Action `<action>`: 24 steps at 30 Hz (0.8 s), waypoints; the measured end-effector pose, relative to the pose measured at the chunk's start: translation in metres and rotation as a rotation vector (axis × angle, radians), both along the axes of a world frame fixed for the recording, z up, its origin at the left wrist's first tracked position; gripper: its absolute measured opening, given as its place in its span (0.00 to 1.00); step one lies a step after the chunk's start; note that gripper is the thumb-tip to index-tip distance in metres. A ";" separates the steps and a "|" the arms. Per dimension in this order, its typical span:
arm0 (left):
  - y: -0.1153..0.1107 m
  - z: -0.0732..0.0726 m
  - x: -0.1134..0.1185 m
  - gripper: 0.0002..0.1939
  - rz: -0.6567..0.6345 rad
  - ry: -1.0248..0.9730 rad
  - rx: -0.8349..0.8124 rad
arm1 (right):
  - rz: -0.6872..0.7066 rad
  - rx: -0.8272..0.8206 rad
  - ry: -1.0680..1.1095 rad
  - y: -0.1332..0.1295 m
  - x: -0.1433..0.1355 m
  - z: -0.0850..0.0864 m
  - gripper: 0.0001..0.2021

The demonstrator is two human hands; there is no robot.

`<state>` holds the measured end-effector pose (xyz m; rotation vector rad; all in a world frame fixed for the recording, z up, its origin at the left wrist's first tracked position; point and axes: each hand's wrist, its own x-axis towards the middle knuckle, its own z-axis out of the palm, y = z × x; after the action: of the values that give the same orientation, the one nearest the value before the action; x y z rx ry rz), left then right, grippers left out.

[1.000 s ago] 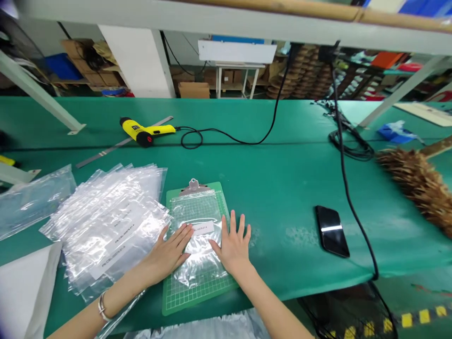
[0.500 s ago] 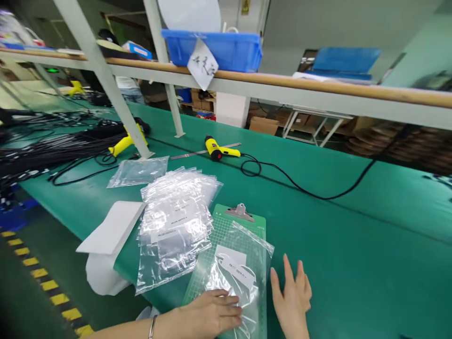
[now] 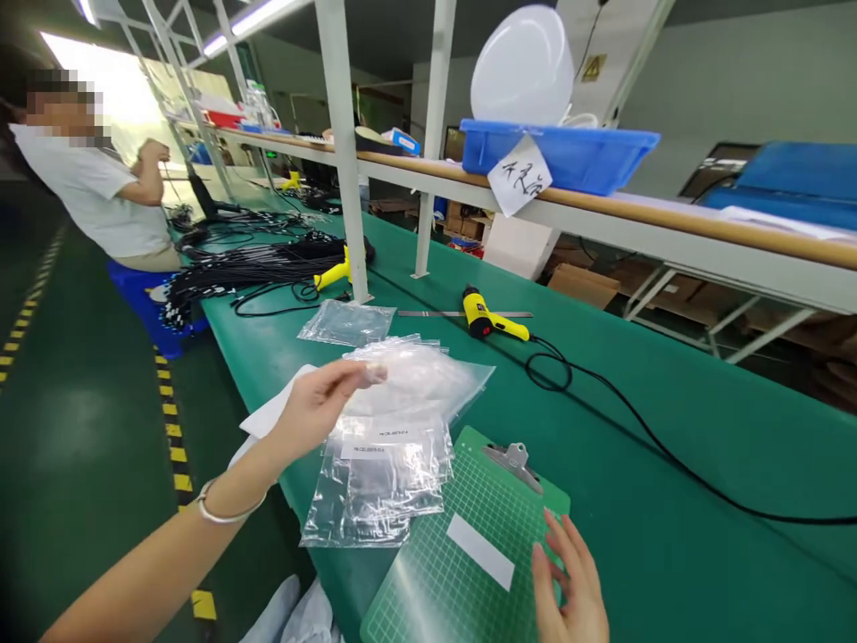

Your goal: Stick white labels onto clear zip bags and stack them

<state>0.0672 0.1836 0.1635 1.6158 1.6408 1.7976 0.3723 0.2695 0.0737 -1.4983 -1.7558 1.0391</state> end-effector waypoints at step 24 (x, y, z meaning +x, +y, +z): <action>-0.145 -0.180 -0.144 0.16 0.621 -0.530 -0.642 | 2.081 0.557 -0.734 -0.071 -0.471 -0.009 0.29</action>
<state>-0.0768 0.0386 -0.0168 0.3393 2.2289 1.4672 -0.0983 0.1987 0.0645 1.0097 -3.5202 0.3874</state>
